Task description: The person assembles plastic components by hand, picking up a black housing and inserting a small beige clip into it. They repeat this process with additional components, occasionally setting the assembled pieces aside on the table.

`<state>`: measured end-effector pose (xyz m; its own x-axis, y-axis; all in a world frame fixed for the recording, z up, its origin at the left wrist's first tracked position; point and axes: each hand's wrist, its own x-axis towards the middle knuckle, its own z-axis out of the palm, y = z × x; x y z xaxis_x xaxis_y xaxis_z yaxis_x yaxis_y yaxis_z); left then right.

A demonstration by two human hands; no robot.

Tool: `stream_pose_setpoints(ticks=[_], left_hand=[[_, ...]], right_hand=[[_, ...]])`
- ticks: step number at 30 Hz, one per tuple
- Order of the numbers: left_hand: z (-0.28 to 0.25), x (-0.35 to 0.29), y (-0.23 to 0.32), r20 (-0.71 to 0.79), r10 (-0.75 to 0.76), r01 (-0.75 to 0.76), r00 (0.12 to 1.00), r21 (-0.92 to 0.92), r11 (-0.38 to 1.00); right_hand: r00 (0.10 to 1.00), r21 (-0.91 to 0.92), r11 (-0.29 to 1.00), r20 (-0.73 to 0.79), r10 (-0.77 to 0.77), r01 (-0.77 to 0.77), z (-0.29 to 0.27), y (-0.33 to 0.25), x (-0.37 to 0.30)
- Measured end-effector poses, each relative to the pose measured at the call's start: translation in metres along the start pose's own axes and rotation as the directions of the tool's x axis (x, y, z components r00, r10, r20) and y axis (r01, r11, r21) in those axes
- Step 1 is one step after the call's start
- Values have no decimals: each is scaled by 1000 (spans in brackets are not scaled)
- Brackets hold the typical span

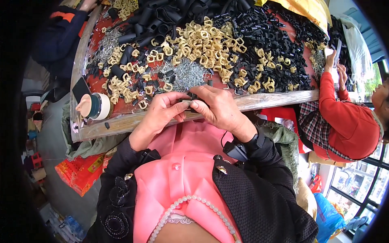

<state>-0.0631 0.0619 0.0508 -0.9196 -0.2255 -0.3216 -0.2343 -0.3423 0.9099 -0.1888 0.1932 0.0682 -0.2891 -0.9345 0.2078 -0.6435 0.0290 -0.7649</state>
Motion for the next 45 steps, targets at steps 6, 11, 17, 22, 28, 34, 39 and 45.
stream_pose_setpoints(ticks=[6,11,17,22,28,34,39,45], left_hand=[[1,-1,-2,29,-28,26,999,80,996],[6,0,3,20,-67,68,998,-32,997],[3,2,-2,20,-179,179,984,-232,956],[6,5,-4,40,-152,157,988,-275,948],[16,8,-9,77,-60,85,995,-383,920],[18,11,-9,78,-26,58,997,-439,897],[19,11,-14,60,-14,41,998,-480,876],[19,11,-13,80,-13,52,997,-517,854]], right_hand=[[993,108,988,47,105,-110,1,-2,2],[975,149,967,-60,216,-205,9,-2,-2],[975,731,651,95,199,-204,13,10,-8],[988,747,663,133,-82,-46,8,14,-9],[990,635,772,102,-95,8,5,22,-7],[996,590,804,-17,-84,78,9,24,-8],[998,646,762,-63,-7,46,12,22,-9],[993,730,680,-21,116,-64,11,16,-9]])
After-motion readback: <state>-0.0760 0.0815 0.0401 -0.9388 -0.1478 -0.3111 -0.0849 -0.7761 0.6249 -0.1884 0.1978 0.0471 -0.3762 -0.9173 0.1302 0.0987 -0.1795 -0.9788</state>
